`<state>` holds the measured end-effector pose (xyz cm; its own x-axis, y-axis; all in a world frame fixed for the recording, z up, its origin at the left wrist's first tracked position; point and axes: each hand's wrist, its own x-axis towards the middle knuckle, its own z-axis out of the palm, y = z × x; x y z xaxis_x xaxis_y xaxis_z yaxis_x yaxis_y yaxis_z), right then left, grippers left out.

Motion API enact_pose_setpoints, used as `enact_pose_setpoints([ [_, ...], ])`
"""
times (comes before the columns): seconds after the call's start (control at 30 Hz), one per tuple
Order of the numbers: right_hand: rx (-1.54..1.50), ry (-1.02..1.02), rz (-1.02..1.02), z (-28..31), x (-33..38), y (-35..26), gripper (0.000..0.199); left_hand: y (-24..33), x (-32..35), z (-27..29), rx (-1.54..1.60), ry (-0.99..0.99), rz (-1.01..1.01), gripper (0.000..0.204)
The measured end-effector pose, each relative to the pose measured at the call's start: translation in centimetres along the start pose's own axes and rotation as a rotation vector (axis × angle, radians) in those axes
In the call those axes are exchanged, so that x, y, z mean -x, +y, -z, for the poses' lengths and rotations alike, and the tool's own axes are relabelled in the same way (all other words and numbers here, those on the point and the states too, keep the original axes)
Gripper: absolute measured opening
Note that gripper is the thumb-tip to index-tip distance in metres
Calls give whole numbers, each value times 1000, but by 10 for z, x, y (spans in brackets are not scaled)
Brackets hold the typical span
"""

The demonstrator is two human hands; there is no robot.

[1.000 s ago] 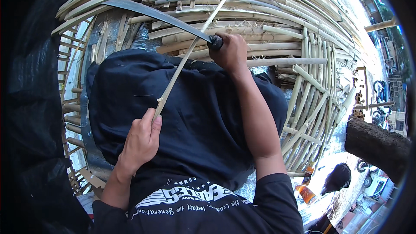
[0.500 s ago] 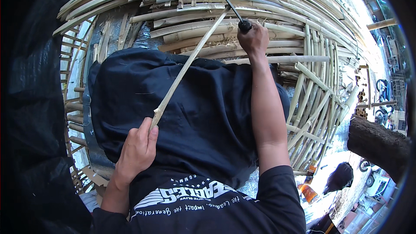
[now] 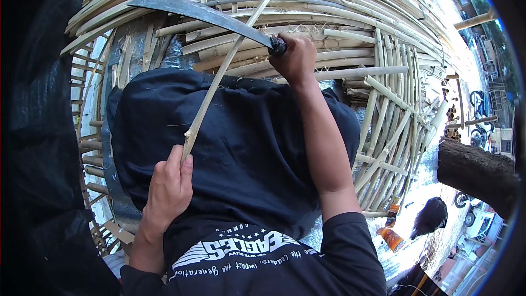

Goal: The person carves a thin bamboo strip using a machete, whittling away wood to shape and smooth the piece while sitting on a pile of bamboo slats.

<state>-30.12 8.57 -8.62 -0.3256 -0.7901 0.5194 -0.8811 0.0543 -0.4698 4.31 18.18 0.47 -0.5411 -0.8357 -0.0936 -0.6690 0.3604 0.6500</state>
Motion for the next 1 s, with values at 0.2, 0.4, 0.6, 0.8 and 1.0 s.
enact_pose_setpoints([
  [0.2, 97, 158, -229, 13, -25, 53, 20, 3, 28, 3, 91, -88, -45, 14],
  [0.4, -229, 200, -262, -1, -14, 29, 30, 4, 9, 9, 158, 39, -54, 19],
  [0.6, -110, 187, -376, 9, -4, 32, 36, -6, -1, -7, 370, 40, -22, 27],
  [0.8, -262, 167, -392, 12, -8, 20, 32, -14, -16, -21, 317, 39, 77, 31],
  [1.0, -186, 123, -33, 5, 7, -8, 22, 12, -34, -29, 175, 62, -6, 33],
])
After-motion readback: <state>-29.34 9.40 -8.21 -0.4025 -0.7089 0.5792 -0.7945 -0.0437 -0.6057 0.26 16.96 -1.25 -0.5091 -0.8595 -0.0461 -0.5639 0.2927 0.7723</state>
